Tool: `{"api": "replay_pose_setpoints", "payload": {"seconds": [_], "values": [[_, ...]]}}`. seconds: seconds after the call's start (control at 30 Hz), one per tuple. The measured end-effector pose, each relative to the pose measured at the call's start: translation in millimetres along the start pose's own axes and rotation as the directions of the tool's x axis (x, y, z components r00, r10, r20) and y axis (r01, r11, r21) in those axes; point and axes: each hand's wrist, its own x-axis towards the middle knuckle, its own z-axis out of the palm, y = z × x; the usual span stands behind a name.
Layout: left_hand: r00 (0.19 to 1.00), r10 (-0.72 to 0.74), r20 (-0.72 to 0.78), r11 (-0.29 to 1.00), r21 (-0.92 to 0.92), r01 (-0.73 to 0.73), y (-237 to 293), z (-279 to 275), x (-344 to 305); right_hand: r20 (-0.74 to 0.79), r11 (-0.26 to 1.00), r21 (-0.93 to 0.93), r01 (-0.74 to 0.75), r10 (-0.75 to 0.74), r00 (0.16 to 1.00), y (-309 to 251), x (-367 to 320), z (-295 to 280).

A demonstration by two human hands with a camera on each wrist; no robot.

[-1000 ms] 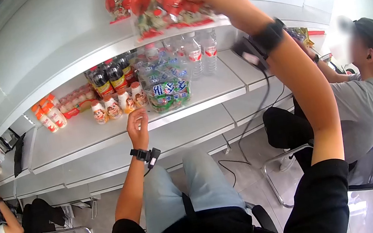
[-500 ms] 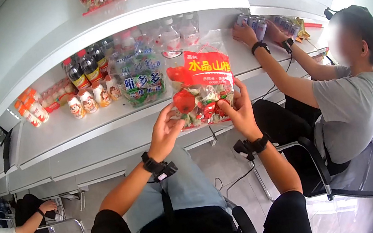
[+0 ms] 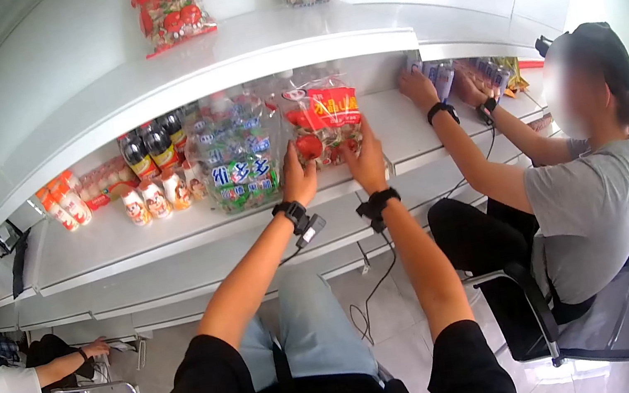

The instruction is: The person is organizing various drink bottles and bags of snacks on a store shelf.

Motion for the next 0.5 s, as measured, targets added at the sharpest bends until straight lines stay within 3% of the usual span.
{"api": "replay_pose_setpoints", "payload": {"seconds": [0.03, 0.07, 0.2, 0.3, 0.37, 0.43, 0.5], "values": [[0.999, 0.013, -0.032, 1.0, 0.014, -0.013, -10.5, 2.9, -1.2, 0.042, 0.997, 0.072, 0.005, -0.008, 0.999, 8.7, -4.9, 8.0], [1.0, 0.015, -0.008, 1.0, -0.011, -0.015, -14.1, 2.5, -2.0, -0.025, 0.99, -0.074, 0.116, -0.118, 0.993, 15.1, -8.8, 13.1], [0.97, 0.244, 0.0, 0.963, 0.114, -0.242, 1.2, -4.0, -20.1, -0.024, 0.988, 0.095, -0.118, 0.121, 0.992, 14.3, -17.6, 18.7], [0.933, 0.347, 0.098, 0.935, 0.044, -0.353, 35.1, -23.8, -39.2, -0.092, 0.938, 0.293, -0.184, 0.219, 0.971, 4.3, -27.7, 11.7], [0.896, 0.376, 0.238, 0.927, -0.085, -0.366, 79.9, -53.8, -58.9, -0.071, 0.977, 0.162, -0.14, 0.153, 0.986, -18.3, -27.3, -11.0], [0.823, 0.45, 0.346, 0.891, -0.231, -0.391, 120.3, -97.7, -69.0, 0.023, 0.928, 0.361, -0.091, 0.089, 0.996, -48.0, -17.8, -35.1], [0.735, 0.581, 0.35, 0.814, -0.267, -0.516, 156.2, -150.5, -60.2, 0.185, 0.828, 0.537, -0.164, 0.074, 0.98, -104.3, 0.6, -67.9]]}}
